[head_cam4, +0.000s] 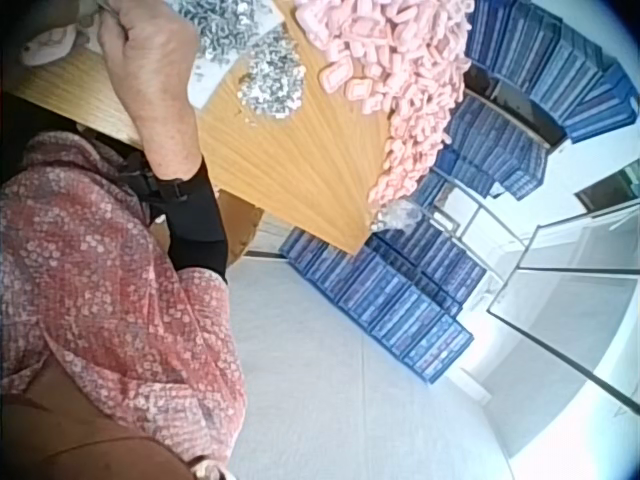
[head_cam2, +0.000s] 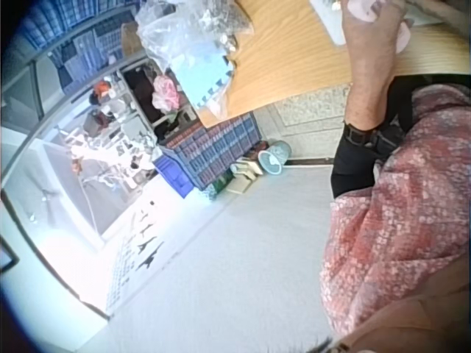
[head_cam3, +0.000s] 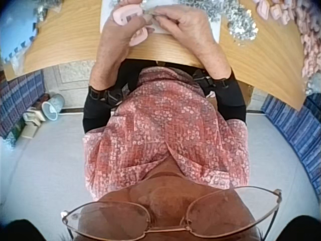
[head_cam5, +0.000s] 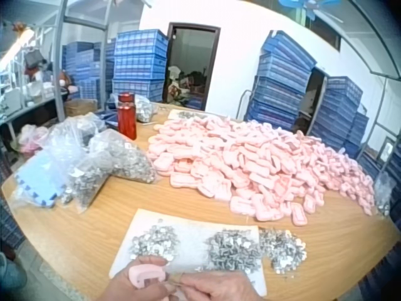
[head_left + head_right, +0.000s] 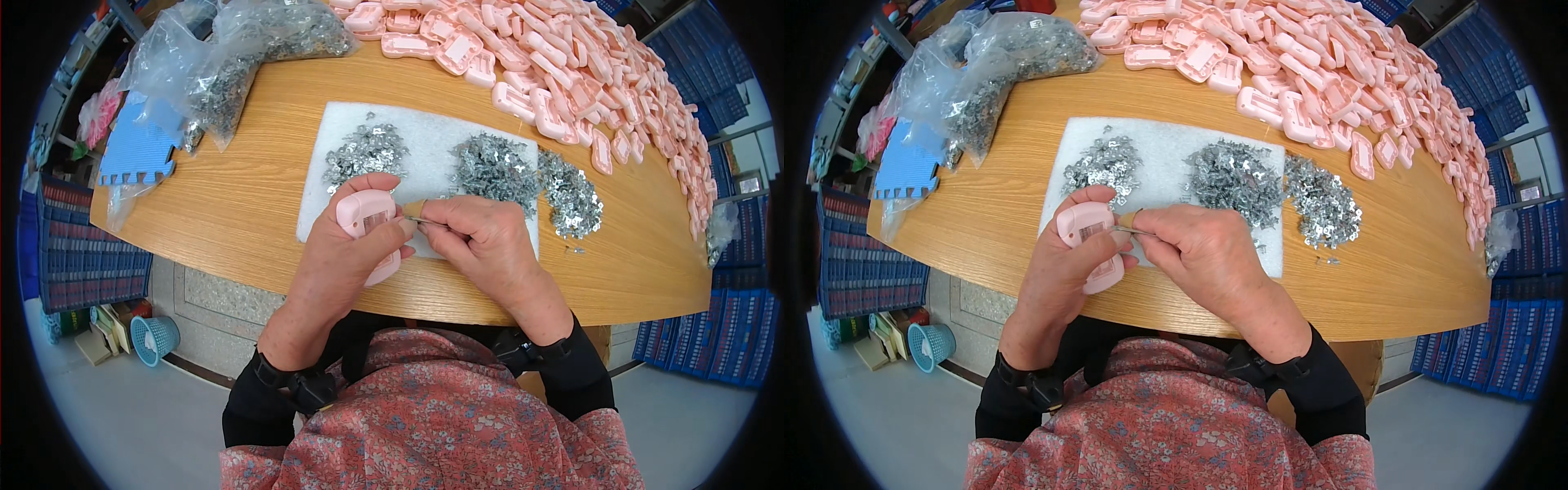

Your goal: The person assembles small pink plastic components by inserting metal pins into them using a thin metal tool. They pick up a plastic part, insert a pin, and place the finished unit on the table, repeating this process continuously.

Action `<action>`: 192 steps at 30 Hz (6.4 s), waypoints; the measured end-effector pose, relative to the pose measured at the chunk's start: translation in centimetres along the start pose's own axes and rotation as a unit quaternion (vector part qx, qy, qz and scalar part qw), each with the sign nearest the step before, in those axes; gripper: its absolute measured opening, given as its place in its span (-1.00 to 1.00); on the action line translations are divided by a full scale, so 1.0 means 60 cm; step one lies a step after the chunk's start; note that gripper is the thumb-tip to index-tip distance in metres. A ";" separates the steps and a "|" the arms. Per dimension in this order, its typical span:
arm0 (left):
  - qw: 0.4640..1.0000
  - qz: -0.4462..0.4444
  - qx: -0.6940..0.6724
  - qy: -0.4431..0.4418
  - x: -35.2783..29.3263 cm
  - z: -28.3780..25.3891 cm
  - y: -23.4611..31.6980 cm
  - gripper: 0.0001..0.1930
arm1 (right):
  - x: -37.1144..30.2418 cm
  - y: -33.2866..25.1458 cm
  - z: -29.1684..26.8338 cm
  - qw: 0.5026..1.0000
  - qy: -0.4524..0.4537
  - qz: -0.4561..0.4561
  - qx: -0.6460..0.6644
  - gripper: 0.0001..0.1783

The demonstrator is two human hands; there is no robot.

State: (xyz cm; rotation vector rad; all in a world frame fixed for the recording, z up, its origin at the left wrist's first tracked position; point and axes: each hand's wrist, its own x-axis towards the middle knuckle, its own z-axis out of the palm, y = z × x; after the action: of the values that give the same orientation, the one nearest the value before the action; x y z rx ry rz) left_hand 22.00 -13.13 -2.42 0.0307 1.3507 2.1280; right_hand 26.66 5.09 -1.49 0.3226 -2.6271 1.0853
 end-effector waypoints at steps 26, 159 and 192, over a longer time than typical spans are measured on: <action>0.998 0.053 0.012 0.023 0.000 0.005 -0.012 -0.50 | -0.001 -0.003 0.009 0.998 0.023 -0.023 -0.061 -0.87; 0.982 0.132 0.134 0.014 0.015 0.000 -0.021 -0.61 | 0.001 0.008 0.001 0.896 -0.091 0.305 0.310 -0.85; 0.989 0.095 -0.020 0.115 0.003 -0.065 0.032 -0.53 | -0.002 -0.007 0.031 0.993 -0.043 0.101 -0.036 -0.80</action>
State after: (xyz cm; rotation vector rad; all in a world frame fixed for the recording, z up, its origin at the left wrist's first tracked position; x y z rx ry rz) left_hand 19.62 -16.79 -2.75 -0.1104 1.4872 2.3763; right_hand 26.58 3.47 -2.49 0.0913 -2.8181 1.0546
